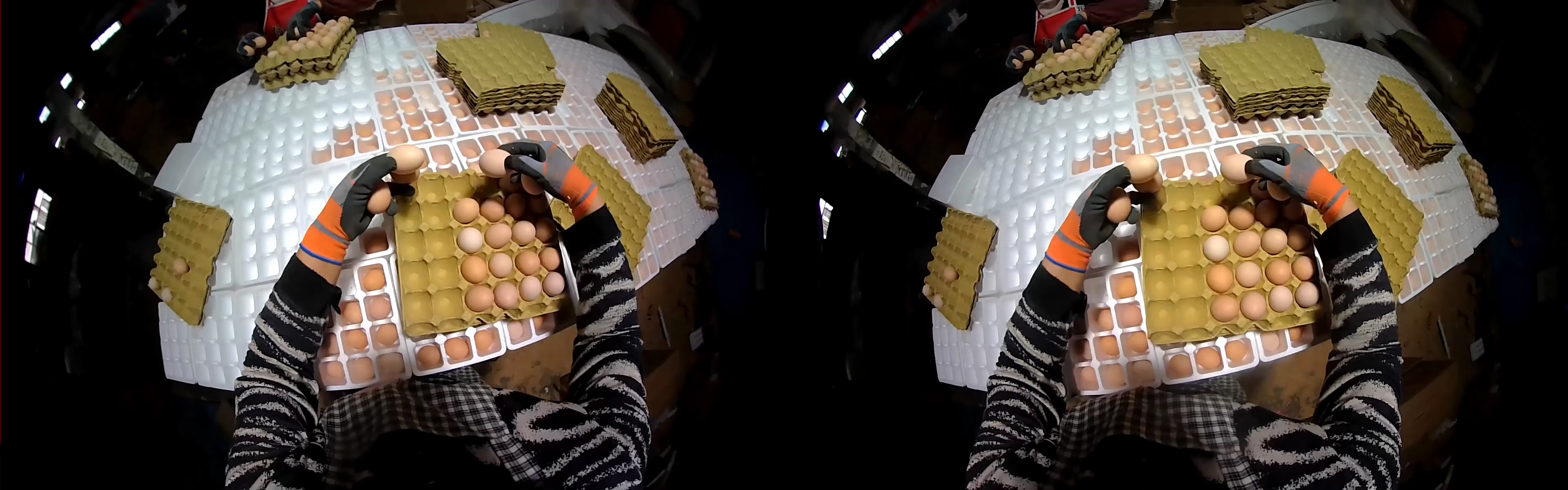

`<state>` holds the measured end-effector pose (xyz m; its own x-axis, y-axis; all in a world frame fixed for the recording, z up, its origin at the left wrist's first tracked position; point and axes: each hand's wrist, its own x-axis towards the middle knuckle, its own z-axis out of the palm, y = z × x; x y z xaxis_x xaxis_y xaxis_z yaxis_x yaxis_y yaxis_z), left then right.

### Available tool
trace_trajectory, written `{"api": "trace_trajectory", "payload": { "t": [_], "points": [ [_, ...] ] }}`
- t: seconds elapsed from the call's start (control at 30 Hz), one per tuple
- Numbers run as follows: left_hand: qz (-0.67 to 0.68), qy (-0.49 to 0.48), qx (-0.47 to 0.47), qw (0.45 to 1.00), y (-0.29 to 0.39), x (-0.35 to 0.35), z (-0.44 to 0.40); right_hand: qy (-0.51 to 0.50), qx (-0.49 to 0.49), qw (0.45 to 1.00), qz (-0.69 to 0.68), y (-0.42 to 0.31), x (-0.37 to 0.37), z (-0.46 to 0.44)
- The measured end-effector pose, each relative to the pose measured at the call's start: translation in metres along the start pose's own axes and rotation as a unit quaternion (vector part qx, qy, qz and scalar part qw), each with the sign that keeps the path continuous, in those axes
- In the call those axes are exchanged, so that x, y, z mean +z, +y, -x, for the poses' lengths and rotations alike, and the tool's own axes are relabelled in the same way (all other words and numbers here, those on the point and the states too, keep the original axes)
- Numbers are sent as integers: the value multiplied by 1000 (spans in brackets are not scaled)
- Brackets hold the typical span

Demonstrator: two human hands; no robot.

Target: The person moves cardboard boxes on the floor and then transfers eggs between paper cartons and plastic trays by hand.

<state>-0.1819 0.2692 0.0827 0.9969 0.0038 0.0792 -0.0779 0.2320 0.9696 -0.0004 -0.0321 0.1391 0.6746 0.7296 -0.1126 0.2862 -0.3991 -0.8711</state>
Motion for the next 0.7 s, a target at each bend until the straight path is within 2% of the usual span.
{"api": "trace_trajectory", "payload": {
  "t": [0.03,0.07,0.1,0.13,0.17,0.2,0.23,0.27,0.3,0.33,0.37,0.4,0.43,0.47,0.5,0.53,0.6,0.67,0.7],
  "points": [
    [-90,25,91,991,-11,-6,23,-23,3,998,-50,9,-3,-1],
    [-180,49,180,966,-16,-13,43,-12,30,987,-155,-1,13,9],
    [-34,70,64,995,-7,-23,61,-16,-8,983,-184,2,33,16],
    [115,89,-55,988,4,-35,80,-21,-45,976,-212,5,52,17],
    [208,48,-64,975,7,-50,98,-74,-138,977,-146,-7,64,13],
    [185,62,-56,979,7,-62,121,-93,-79,968,-220,-18,82,15],
    [38,89,-11,995,3,-72,145,-113,-82,968,-207,-30,100,16],
    [-112,114,29,987,-1,-83,171,-135,-86,967,-197,-52,121,15],
    [-142,109,71,981,-2,-93,193,-182,-66,947,-257,-69,145,11],
    [-287,111,129,943,-4,-103,210,-265,-9,954,-138,-76,156,-3],
    [-167,157,2,973,12,-98,219,-272,2,961,-60,-88,180,-2],
    [-39,195,-121,972,28,-91,225,-274,12,961,21,-100,202,0],
    [-100,189,-197,957,27,-98,232,-231,-136,950,158,-81,228,-11],
    [-229,192,-224,928,19,-96,234,-203,-151,924,287,-84,248,-7],
    [-381,162,-80,907,-6,-102,237,-194,-130,899,371,-90,267,-4],
    [-515,125,67,845,-26,-105,240,-184,-106,867,450,-92,282,-1],
    [-544,140,-76,824,-20,-83,238,-183,-106,854,476,-86,300,1],
    [-590,123,-75,795,-36,-87,229,-176,-108,839,504,-80,307,-4],
    [-585,127,-44,800,-33,-89,224,-142,-109,859,480,-76,307,-8]
  ]
}}
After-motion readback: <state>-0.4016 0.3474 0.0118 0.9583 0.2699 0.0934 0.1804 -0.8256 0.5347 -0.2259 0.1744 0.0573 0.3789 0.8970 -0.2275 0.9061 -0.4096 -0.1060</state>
